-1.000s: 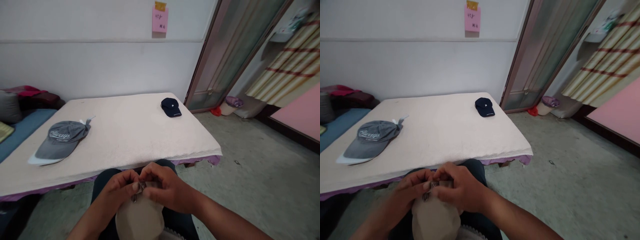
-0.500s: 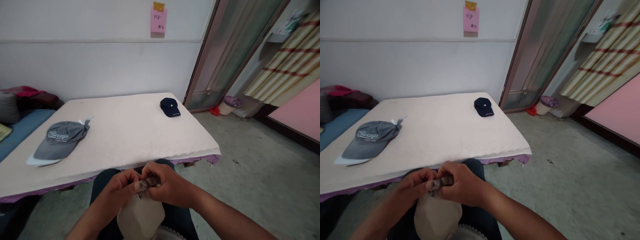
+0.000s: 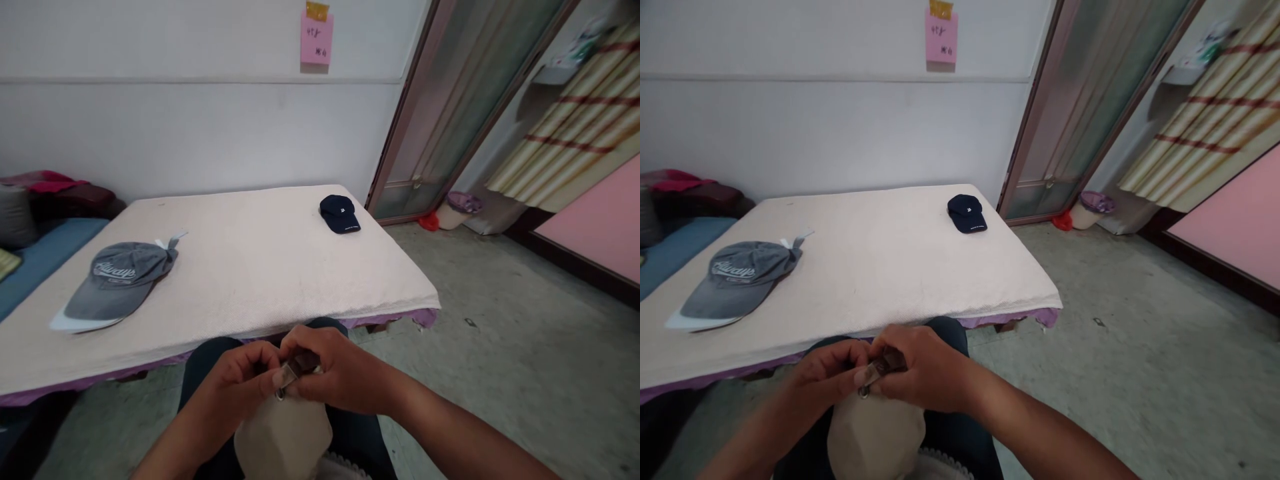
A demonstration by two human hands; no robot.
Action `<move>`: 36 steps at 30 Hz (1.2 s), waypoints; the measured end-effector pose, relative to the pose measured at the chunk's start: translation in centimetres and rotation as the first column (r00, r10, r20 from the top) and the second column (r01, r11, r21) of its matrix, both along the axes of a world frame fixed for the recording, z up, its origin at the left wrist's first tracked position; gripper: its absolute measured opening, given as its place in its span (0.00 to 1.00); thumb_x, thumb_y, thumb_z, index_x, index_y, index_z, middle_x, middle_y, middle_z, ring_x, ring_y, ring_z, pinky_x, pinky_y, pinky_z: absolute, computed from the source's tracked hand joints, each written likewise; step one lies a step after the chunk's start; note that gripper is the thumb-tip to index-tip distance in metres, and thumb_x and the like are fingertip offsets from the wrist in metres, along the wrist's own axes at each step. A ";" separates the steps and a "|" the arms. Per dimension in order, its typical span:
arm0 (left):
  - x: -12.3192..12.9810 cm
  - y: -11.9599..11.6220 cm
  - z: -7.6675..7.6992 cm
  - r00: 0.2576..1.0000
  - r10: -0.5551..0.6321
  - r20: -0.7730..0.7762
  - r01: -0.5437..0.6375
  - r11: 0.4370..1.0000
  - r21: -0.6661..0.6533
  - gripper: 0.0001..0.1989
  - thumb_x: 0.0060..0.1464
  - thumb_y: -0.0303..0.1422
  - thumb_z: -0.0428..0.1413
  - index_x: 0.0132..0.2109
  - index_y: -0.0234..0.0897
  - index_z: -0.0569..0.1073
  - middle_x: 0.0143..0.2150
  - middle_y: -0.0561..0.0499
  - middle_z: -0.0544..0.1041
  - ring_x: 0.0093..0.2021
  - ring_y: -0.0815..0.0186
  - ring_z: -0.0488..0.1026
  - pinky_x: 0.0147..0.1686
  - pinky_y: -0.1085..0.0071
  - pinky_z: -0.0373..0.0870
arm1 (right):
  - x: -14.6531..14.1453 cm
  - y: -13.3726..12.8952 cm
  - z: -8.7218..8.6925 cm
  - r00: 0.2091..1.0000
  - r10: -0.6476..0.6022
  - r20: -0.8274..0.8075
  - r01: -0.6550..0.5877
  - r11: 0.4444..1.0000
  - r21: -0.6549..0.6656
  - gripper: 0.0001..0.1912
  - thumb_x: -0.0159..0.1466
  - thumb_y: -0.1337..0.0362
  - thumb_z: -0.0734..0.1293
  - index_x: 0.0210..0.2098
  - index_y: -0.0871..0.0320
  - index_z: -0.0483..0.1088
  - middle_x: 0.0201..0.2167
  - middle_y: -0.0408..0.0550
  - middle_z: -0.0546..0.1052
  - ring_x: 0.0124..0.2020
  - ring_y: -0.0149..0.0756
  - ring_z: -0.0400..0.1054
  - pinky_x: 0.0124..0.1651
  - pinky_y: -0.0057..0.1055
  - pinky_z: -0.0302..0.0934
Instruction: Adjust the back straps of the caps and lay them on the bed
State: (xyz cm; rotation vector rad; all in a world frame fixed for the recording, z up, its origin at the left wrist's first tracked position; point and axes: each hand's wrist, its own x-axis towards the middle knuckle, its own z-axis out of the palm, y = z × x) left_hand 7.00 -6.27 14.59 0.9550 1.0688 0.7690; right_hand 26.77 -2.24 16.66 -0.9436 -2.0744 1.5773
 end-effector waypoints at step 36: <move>0.4 0.0 -0.4 0.988 0.034 0.150 -0.022 0.997 -0.078 0.09 0.46 0.29 0.57 0.25 0.37 0.62 0.31 0.55 0.70 0.25 0.72 0.57 0.25 0.73 0.51 | 0.8 0.8 -1.1 0.994 0.006 -0.107 -0.019 0.992 -0.122 0.10 0.54 0.68 0.70 0.36 0.58 0.68 0.26 0.38 0.66 0.27 0.26 0.58 0.29 0.23 0.51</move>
